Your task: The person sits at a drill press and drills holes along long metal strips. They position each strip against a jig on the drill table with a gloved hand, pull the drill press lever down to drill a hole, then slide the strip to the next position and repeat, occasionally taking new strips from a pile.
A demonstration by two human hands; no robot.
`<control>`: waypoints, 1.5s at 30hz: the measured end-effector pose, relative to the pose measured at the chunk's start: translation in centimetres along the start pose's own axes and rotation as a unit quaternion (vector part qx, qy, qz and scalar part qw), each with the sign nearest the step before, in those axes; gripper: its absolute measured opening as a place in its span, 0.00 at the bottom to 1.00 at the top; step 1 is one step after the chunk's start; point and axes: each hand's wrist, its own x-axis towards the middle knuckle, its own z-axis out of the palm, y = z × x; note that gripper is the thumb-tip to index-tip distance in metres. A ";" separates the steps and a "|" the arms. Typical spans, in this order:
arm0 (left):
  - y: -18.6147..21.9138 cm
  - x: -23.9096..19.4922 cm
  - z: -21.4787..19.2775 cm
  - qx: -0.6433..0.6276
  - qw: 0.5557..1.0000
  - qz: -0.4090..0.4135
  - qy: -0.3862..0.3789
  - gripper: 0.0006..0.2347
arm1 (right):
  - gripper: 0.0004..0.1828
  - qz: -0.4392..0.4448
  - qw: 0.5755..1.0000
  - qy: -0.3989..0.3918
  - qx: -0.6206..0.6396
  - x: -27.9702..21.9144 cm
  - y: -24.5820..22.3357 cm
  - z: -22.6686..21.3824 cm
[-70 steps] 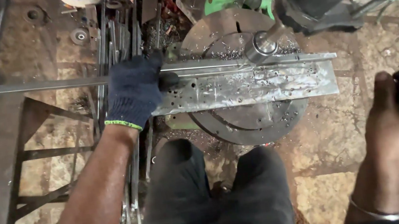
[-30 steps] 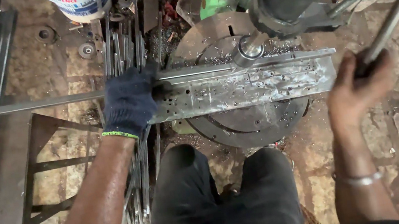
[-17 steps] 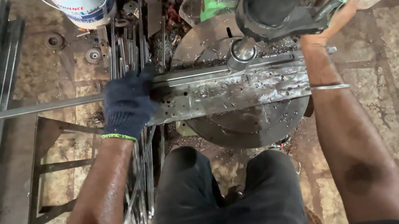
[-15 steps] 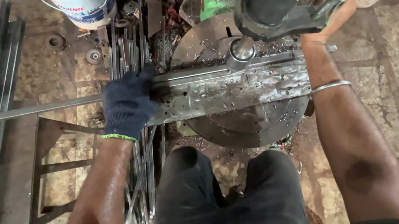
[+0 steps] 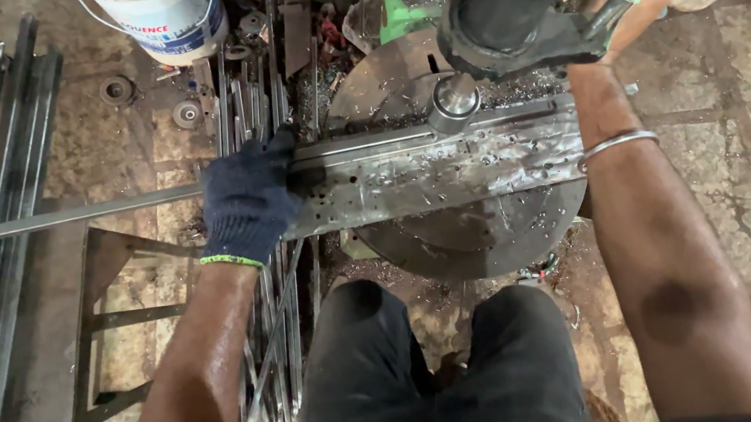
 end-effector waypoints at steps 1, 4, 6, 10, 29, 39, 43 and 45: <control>0.0 -0.1 0.0 -0.003 1.000 0.008 0.009 0.18 | 0.12 -0.032 0.999 -0.012 -0.007 0.0 0.1 -0.1; 0.0 -0.6 -0.2 -0.020 0.998 0.024 0.050 0.20 | 0.13 -0.043 0.999 0.028 -0.008 0.0 3.7 0.2; -0.2 -0.7 0.6 -0.040 0.996 0.027 0.074 0.19 | 0.15 -0.036 0.999 0.011 -0.032 0.5 3.4 0.4; 0.6 -1.1 -0.7 -0.078 0.992 0.013 0.095 0.16 | 0.19 -0.098 0.971 -0.056 -0.213 1.0 7.0 0.2; -0.6 -0.1 2.0 -0.058 0.990 0.051 0.120 0.18 | 0.11 0.286 0.938 -0.189 -0.056 -2.5 -25.8 -12.4; -9.0 1.2 6.8 -0.175 0.952 0.159 0.195 0.18 | 0.09 -0.073 0.907 -0.314 -0.272 5.1 -27.2 -20.7; -7.5 -4.0 3.9 0.091 0.974 0.167 0.119 0.13 | 0.13 0.060 0.928 -0.293 -0.224 3.7 -33.0 -17.9; -5.5 -6.3 1.6 0.097 0.975 0.163 0.112 0.10 | 0.12 0.064 0.932 -0.288 -0.211 3.3 -34.5 -16.8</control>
